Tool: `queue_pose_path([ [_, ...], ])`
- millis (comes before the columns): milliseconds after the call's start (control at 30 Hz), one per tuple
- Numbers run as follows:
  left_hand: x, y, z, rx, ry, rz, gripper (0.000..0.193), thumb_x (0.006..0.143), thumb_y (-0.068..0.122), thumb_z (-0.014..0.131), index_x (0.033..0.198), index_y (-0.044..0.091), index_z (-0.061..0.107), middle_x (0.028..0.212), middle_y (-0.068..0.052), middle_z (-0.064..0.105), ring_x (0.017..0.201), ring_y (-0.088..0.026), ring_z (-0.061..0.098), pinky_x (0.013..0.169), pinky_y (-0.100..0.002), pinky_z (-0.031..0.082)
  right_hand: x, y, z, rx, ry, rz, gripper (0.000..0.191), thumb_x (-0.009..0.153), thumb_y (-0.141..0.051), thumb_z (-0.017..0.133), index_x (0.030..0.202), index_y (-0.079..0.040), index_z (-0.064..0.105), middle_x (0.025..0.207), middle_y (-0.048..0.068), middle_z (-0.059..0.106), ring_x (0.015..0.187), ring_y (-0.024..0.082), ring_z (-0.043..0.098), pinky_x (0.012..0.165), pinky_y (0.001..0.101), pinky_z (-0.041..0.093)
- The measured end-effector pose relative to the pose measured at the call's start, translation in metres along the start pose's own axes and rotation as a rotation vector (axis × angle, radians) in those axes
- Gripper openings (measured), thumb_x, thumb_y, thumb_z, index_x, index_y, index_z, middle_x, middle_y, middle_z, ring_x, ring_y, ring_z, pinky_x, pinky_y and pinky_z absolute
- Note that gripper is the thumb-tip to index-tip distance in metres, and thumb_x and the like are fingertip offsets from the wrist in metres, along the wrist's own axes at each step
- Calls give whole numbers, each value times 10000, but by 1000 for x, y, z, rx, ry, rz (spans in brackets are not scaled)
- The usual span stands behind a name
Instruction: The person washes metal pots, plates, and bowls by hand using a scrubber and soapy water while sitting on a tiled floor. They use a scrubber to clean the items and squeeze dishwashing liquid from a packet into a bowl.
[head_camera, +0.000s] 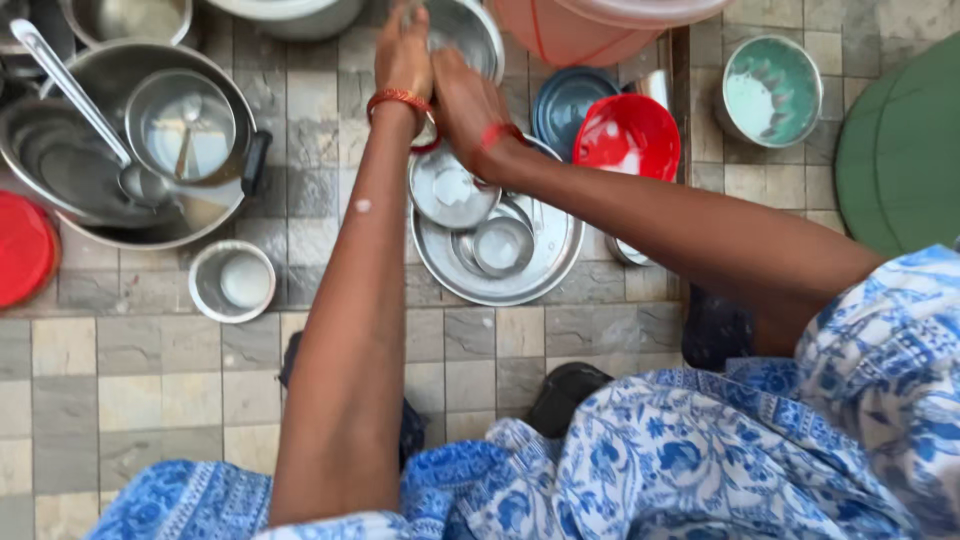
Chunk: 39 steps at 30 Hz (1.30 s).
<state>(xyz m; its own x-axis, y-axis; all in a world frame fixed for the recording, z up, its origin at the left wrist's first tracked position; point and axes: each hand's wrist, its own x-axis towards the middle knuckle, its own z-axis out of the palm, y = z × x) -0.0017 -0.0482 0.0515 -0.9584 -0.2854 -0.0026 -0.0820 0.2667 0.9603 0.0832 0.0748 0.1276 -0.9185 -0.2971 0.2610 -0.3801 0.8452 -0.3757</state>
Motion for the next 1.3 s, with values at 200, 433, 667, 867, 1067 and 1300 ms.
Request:
queue_pose_path([
  [200,-2,-9,-9,-1,-184,157,464,966,384,582,1301,78,679,1311,-183,712,1239,-327,675,1055,-406,496,4,15,10,52,-52,-426,292,904,-169,690,1144,-22,612,1104,179,668,927,409,675,765,494,560],
  [433,-13,14,-24,219,-124,-16,454,981,404,533,1362,183,641,1352,-179,637,1255,-370,585,1051,-425,432,15,16,23,-57,-196,-203,356,958,-320,695,1171,-43,627,1057,176,702,938,389,699,788,493,555],
  [667,-1,-6,-24,229,-128,110,417,1045,421,528,1386,190,595,1285,-204,654,1194,-381,619,1016,-436,468,23,10,33,-178,-230,-344,240,1009,-196,642,1119,18,627,1081,242,686,974,409,687,832,497,554],
  [867,5,-2,-27,206,-171,319,336,1004,290,549,1304,221,683,1183,-189,662,1138,-393,621,946,-472,476,22,9,44,494,131,-95,467,761,-49,709,1193,62,567,1091,272,648,1055,458,627,886,507,512],
  [1067,-6,3,-43,480,-432,453,321,999,214,565,1288,238,702,1153,-190,645,1095,-410,619,937,-471,491,13,39,27,-63,-283,-674,347,805,-58,709,1126,3,593,1058,242,595,1006,448,646,809,507,539],
  [1300,4,-4,-27,381,-318,370,311,970,181,569,1240,226,717,1177,-171,691,1082,-405,647,897,-481,521,-24,-11,72,32,182,36,558,734,45,550,1288,110,522,1296,298,528,1260,469,502,1102,549,400],
])
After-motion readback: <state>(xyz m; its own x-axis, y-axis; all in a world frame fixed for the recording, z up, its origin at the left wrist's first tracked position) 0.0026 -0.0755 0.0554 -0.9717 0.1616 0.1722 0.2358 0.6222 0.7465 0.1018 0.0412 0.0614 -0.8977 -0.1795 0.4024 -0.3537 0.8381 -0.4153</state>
